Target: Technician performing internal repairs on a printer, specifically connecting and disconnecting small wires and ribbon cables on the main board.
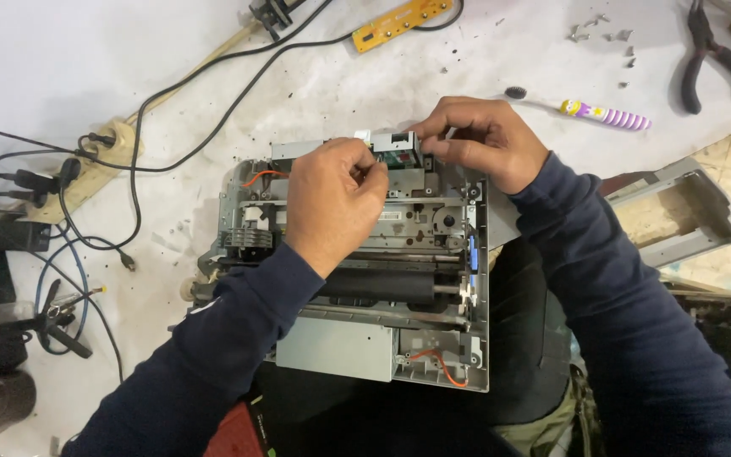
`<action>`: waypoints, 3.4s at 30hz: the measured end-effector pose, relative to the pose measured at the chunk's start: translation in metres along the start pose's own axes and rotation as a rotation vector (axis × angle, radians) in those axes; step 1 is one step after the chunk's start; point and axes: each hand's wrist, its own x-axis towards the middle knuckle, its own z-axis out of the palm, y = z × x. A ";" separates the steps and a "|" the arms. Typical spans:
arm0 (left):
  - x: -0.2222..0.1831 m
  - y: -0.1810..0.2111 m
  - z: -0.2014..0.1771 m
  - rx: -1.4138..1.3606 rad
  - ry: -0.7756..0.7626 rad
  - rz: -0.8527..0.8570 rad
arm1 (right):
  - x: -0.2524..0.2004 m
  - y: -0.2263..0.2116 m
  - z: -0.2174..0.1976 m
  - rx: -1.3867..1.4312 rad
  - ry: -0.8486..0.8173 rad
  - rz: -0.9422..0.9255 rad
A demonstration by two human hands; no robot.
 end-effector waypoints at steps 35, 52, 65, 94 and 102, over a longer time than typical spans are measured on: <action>-0.002 0.000 -0.003 -0.103 0.014 -0.034 | 0.000 0.005 -0.002 0.021 -0.007 0.020; -0.014 0.004 -0.021 -0.389 -0.172 -0.045 | 0.002 0.006 -0.001 0.057 0.012 0.023; -0.014 0.001 -0.021 -0.355 -0.186 -0.030 | 0.002 0.002 -0.001 0.047 0.009 0.030; -0.014 0.003 -0.018 -0.162 -0.033 -0.095 | -0.001 0.004 -0.008 -0.075 -0.072 0.154; -0.015 0.002 -0.012 0.005 0.013 0.098 | -0.001 0.003 -0.008 -0.080 -0.067 0.142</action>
